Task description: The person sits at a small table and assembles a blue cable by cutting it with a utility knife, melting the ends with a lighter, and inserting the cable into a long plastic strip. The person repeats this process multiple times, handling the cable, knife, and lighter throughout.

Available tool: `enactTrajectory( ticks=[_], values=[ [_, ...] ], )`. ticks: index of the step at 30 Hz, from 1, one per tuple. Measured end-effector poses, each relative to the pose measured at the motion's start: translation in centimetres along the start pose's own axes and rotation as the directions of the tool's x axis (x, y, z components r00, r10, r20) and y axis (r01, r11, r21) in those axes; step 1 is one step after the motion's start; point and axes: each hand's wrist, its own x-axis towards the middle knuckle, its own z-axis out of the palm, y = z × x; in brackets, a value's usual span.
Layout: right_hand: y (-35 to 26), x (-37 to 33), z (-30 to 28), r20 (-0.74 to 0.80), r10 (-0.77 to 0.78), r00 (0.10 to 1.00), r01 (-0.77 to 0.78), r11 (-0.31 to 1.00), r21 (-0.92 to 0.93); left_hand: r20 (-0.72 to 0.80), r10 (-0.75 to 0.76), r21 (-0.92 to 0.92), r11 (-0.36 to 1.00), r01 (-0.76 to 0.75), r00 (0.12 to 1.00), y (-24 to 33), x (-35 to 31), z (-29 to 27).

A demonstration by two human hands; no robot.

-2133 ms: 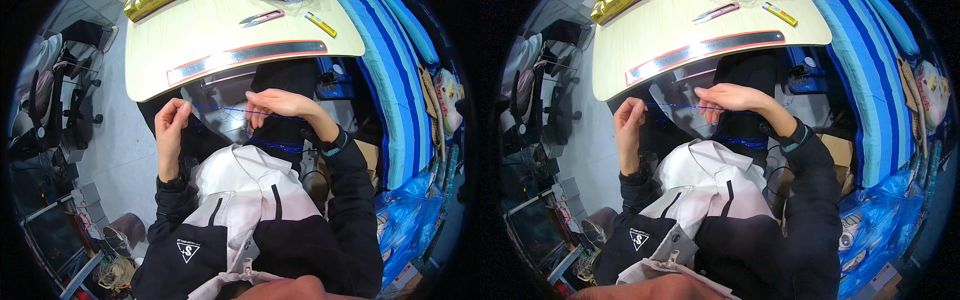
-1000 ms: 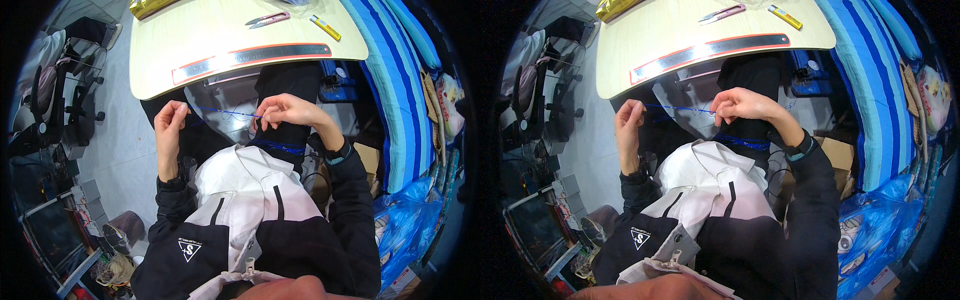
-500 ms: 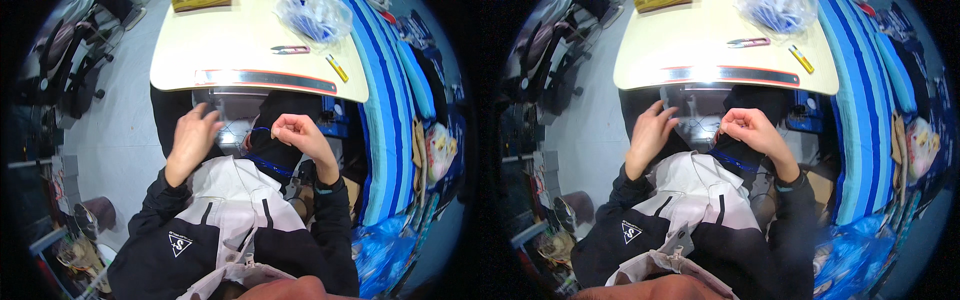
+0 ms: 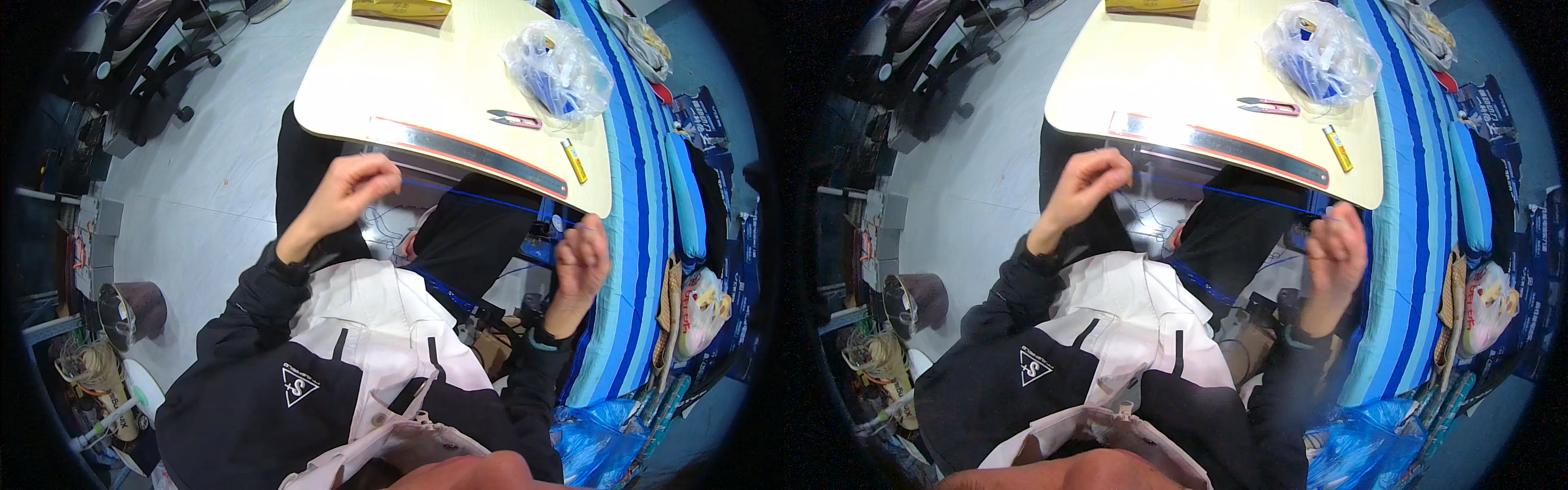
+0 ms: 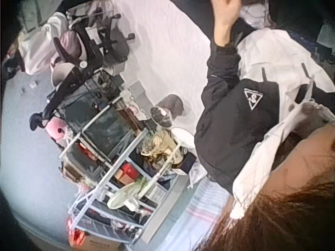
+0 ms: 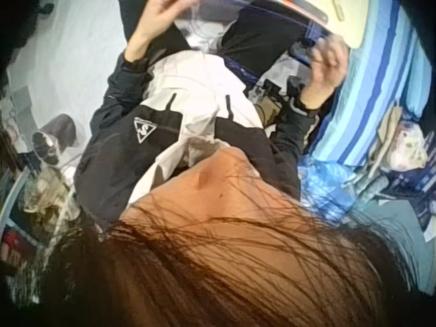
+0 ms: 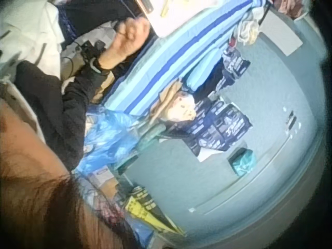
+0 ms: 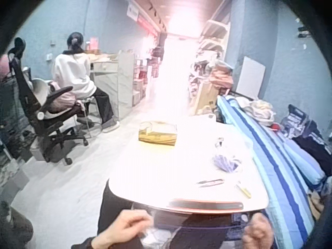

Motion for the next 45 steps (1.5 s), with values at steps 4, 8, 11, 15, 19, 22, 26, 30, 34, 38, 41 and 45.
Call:
enactTrajectory(
  ticks=[4, 8, 11, 15, 19, 22, 26, 30, 34, 38, 41, 45],
  values=[
    [-3.5, -1.3, -2.8, 0.033, -0.144, 0.989, 0.127, 0.944, 0.304, -0.043, 0.016, 0.053, 0.998, -0.013, 0.999, 0.2, -0.1, -3.5],
    [-5.4, -2.3, -4.7, 0.060, -0.152, 0.987, 0.121, 0.927, 0.355, 0.026, 0.086, 0.044, 0.995, -0.087, 0.996, 0.8, 0.1, -4.8],
    [-5.8, -3.7, -5.9, -0.041, -0.124, 0.991, 0.124, 0.992, 0.000, 0.030, 0.101, 0.249, 0.963, -0.105, 0.994, 1.2, -0.1, -5.4],
    [-6.9, -5.2, -7.8, 0.031, 0.022, 0.999, -0.009, 0.926, -0.377, -0.186, 0.158, 0.239, 0.965, -0.112, 0.970, 0.9, -0.3, -6.7],
    [-7.4, -5.9, -10.1, 0.013, 0.137, 0.990, -0.103, 0.803, -0.587, -0.385, 0.223, 0.226, 0.964, -0.143, 0.896, 1.2, -1.2, -9.9],
    [-7.3, -6.2, -11.1, -0.034, 0.154, 0.988, -0.135, 0.715, -0.686, -0.429, 0.314, 0.339, 0.925, -0.172, 0.847, 1.2, -1.6, -11.2],
    [-7.2, -6.4, -10.7, -0.024, 0.229, 0.973, -0.163, 0.610, -0.775, -0.527, 0.356, 0.293, 0.929, -0.228, 0.772, 1.3, -1.7, -11.7],
    [-6.9, -6.0, -9.7, 0.089, 0.151, 0.985, -0.013, 0.568, -0.823, -0.629, 0.364, 0.212, 0.931, -0.299, 0.687, 1.3, -1.7, -12.4],
    [-7.4, -6.2, -9.5, -0.109, 0.251, 0.962, -0.235, 0.553, -0.800, -0.717, 0.364, 0.184, 0.921, -0.343, 0.594, 1.0, -2.0, -14.0],
    [-8.1, -7.0, -12.2, -0.179, 0.314, 0.932, -0.341, 0.597, -0.726, -0.796, 0.325, 0.132, 0.916, -0.379, 0.510, 0.6, -2.6, -16.8],
    [-9.0, -8.2, -15.1, -0.213, 0.253, 0.944, -0.328, 0.630, -0.704, -0.842, 0.304, 0.145, 0.923, -0.357, 0.446, 0.4, -3.5, -18.6],
    [-9.0, -8.9, -16.9, -0.183, 0.254, 0.950, -0.310, 0.682, -0.663, -0.865, 0.267, 0.120, 0.932, -0.343, 0.424, 0.9, -4.4, -19.4]
  ],
)
